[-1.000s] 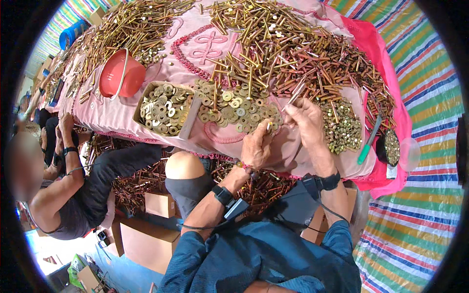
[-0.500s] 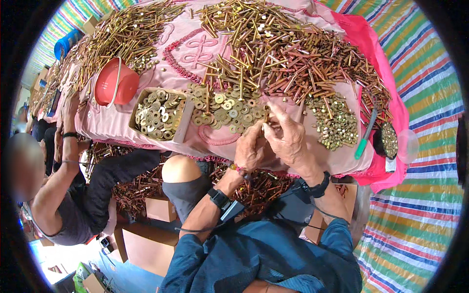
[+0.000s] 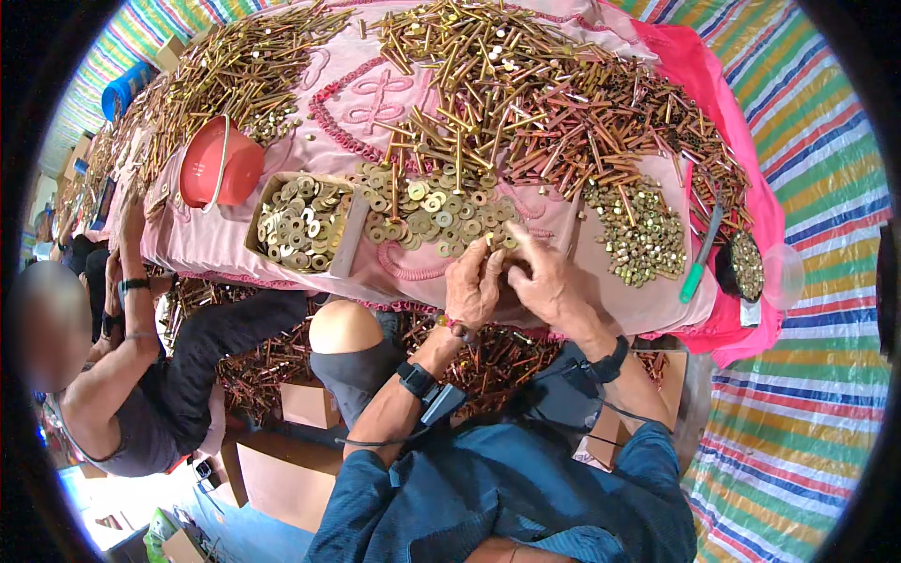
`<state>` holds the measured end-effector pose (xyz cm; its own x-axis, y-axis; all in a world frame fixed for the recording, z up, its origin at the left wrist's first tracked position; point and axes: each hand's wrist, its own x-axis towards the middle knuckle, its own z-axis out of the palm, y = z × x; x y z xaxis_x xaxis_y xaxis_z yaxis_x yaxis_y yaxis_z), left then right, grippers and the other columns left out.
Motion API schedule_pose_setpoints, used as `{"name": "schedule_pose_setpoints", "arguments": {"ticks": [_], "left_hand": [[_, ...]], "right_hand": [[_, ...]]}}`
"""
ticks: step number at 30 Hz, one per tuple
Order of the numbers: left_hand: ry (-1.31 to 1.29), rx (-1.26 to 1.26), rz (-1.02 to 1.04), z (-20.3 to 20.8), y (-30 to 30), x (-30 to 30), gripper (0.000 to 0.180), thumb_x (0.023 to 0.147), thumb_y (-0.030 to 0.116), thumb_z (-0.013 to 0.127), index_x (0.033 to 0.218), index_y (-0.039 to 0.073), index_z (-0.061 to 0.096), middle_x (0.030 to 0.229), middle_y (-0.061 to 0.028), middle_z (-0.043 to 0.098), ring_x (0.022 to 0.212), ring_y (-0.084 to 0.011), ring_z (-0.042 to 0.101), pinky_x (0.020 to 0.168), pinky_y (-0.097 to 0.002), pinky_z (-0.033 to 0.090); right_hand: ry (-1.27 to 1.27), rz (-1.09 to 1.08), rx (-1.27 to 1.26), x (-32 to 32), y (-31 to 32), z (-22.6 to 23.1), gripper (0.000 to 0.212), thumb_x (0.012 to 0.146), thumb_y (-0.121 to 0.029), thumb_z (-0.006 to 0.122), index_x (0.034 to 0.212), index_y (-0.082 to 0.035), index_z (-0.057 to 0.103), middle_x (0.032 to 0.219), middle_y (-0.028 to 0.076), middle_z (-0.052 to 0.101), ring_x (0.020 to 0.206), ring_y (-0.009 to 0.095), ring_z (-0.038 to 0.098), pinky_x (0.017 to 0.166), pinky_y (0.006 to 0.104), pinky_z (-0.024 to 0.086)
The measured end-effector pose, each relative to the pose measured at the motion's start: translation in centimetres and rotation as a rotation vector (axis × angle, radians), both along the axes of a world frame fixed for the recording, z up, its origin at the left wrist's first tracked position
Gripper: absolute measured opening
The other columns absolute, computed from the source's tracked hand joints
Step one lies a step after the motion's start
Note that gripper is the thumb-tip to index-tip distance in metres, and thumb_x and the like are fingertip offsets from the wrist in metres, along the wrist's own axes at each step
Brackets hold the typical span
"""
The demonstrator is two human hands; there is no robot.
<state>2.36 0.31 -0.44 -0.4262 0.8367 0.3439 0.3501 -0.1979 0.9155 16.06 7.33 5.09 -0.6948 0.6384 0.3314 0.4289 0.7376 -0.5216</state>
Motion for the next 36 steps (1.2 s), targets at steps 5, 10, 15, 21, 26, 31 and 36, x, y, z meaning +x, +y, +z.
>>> {"name": "schedule_pose_setpoints", "arguments": {"ticks": [5,10,15,21,26,31,36], "left_hand": [[-0.095,-0.120,-0.046,0.8,-0.1,0.6,0.018,0.102,0.012,0.057,0.116,0.002,0.063,0.076,-0.0050,0.066,0.064,-0.0107,0.063,0.059,-0.0272,0.051],[-0.056,-0.060,-0.027,0.3,-0.1,0.5,0.017,0.102,0.012,0.057,0.115,0.003,0.062,0.073,-0.0036,0.063,0.058,-0.0089,0.061,0.054,-0.0264,0.049],[-0.056,-0.064,-0.045,-0.1,0.1,0.3,0.016,0.101,0.011,0.056,0.114,0.003,0.062,0.068,-0.0022,0.061,0.055,-0.0092,0.060,0.052,-0.0262,0.048],[-0.014,-0.030,-0.021,-0.4,0.1,0.2,0.015,0.101,0.010,0.056,0.113,0.003,0.062,0.064,-0.0019,0.060,0.053,-0.0107,0.060,0.051,-0.0269,0.047],[-0.044,-0.040,-0.027,0.4,0.0,0.4,0.013,0.100,0.010,0.057,0.110,0.003,0.063,0.064,-0.0031,0.059,0.054,-0.0124,0.059,0.052,-0.0278,0.047],[-0.013,-0.052,-0.039,-0.5,0.1,0.2,0.012,0.098,0.008,0.060,0.108,0.003,0.062,0.073,-0.0080,0.061,0.058,-0.0159,0.060,0.054,-0.0304,0.048],[0.013,0.069,-0.045,-0.6,0.2,0.1,0.014,0.097,0.007,0.059,0.110,0.002,0.062,0.075,-0.0093,0.061,0.058,-0.0174,0.060,0.055,-0.0313,0.047]], "right_hand": [[0.043,-0.353,-0.114,1.6,6.4,-1.5,0.030,0.096,-0.029,0.062,0.111,-0.004,0.069,0.085,0.021,0.071,0.075,0.036,0.071,0.066,0.0431,0.055],[-0.158,-0.397,-0.049,-0.7,9.4,-1.6,0.029,0.095,-0.030,0.063,0.097,-0.001,0.068,0.081,0.026,0.067,0.074,0.043,0.066,0.065,0.0491,0.052],[-0.117,-0.423,-0.127,-1.2,9.4,-1.9,0.027,0.093,-0.030,0.066,0.098,-0.004,0.069,0.086,0.020,0.071,0.079,0.036,0.069,0.069,0.0452,0.053],[0.450,-0.163,-0.873,0.6,6.6,-1.1,0.032,0.097,-0.015,0.066,0.121,0.006,0.063,0.091,0.007,0.072,0.082,0.012,0.070,0.069,0.0219,0.054],[0.478,-0.033,-0.891,-0.3,2.7,1.6,0.032,0.099,-0.010,0.063,0.125,0.007,0.061,0.104,0.010,0.071,0.088,0.013,0.069,0.077,0.0250,0.057],[0.361,0.017,-0.741,-1.3,1.4,2.4,0.026,0.097,-0.007,0.064,0.120,0.004,0.066,0.108,0.009,0.071,0.094,0.011,0.067,0.082,0.0238,0.055],[0.194,0.070,-0.292,-1.3,1.5,3.0,0.023,0.094,-0.006,0.067,0.115,0.003,0.068,0.104,0.008,0.072,0.092,0.009,0.066,0.079,0.0236,0.054]]}}
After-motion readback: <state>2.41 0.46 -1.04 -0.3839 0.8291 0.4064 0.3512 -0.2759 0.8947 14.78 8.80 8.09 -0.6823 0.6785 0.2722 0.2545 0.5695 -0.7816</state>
